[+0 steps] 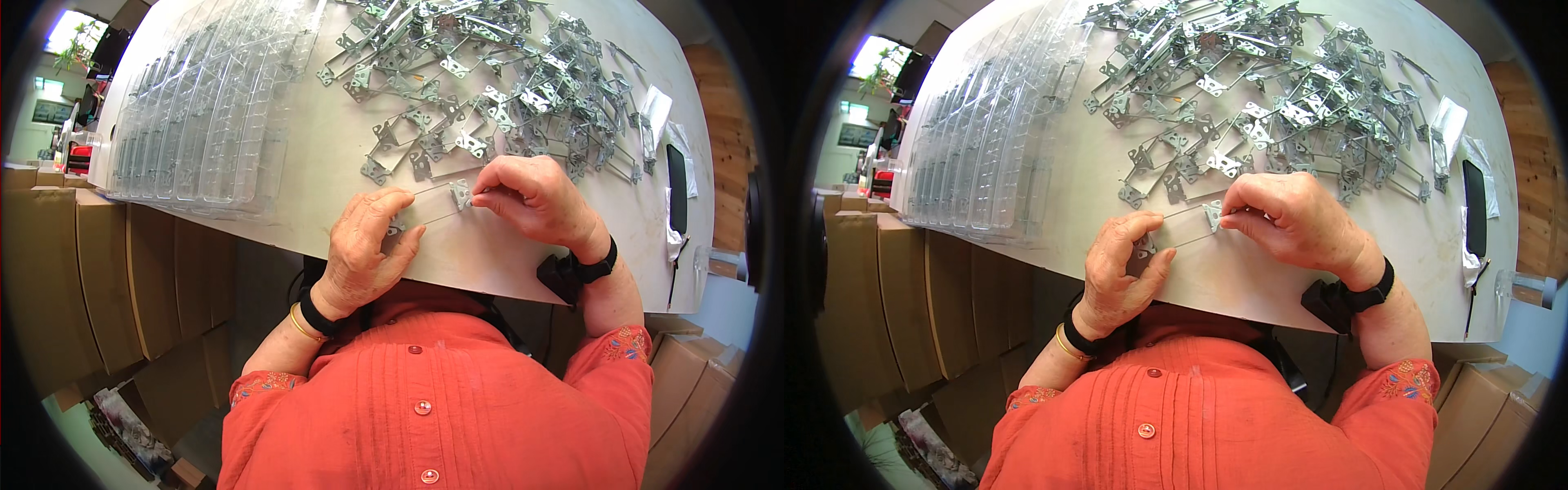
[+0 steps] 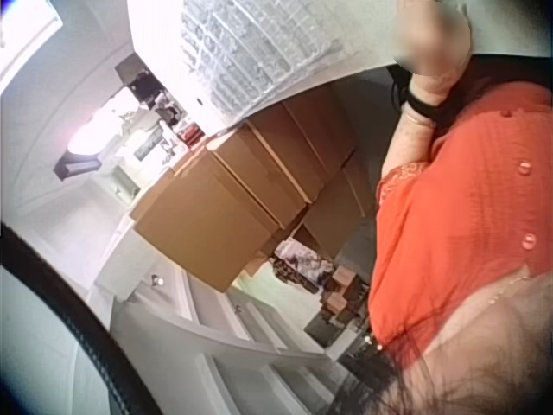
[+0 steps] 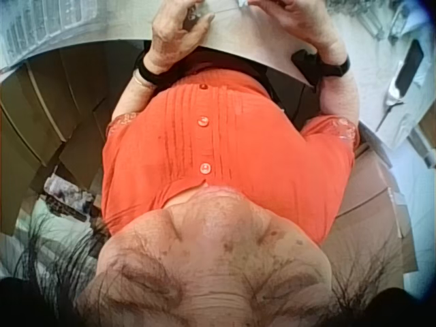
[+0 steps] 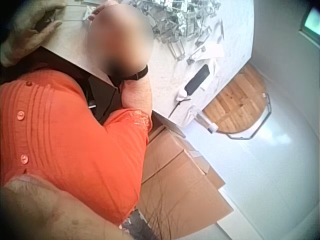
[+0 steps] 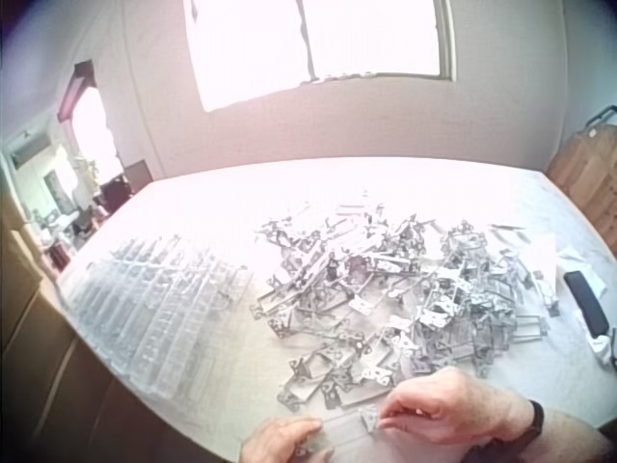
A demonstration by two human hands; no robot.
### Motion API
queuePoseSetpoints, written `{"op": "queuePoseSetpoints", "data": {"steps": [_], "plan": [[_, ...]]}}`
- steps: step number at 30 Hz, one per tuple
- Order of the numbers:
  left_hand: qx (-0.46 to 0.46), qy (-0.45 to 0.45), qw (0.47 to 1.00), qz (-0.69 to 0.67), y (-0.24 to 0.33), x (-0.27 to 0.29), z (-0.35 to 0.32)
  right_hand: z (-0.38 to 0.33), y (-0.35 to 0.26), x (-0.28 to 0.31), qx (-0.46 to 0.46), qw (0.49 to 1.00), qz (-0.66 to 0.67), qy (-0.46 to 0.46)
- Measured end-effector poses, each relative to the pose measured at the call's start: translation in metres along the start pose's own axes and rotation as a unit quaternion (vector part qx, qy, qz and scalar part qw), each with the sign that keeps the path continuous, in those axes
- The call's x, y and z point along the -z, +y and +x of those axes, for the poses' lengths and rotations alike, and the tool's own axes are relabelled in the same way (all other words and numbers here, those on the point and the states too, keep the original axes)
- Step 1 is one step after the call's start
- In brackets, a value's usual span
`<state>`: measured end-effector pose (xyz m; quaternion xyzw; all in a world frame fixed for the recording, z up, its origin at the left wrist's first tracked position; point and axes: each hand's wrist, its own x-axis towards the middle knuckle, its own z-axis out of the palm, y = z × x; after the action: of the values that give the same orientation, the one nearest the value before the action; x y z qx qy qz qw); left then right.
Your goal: The person assembles small metal hardware components by hand at a white table. They pick up metal brackets and pins, insert the pins into the brackets, and place the assembled units into a clear plastic tray. The process is repeated continuously with a pile of loose parts on the right and the organized tray on the left.
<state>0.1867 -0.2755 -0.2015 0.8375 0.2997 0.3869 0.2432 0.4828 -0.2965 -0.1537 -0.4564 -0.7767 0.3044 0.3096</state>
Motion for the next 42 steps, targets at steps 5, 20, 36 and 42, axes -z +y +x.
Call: {"op": "queuePoseSetpoints", "data": {"steps": [5,20,36,42], "plan": [[0.001,0.000,1.000,0.002,0.0007,0.0004,0.0004,-0.0003,0.0029,-0.0010,0.008,1.000,-0.004,0.002],[-0.001,0.000,1.000,0.003,0.0002,0.0002,-0.0003,0.0001,0.0018,-0.0009,0.003,1.000,-0.009,0.003],[0.006,0.001,1.000,0.005,0.0002,-0.0006,-0.0004,0.0002,0.0042,-0.0052,0.015,1.000,-0.005,0.021],[0.004,0.001,1.000,0.003,0.0006,0.0004,0.0007,-0.0004,0.0030,-0.0032,-0.009,1.000,-0.010,0.013]]}}
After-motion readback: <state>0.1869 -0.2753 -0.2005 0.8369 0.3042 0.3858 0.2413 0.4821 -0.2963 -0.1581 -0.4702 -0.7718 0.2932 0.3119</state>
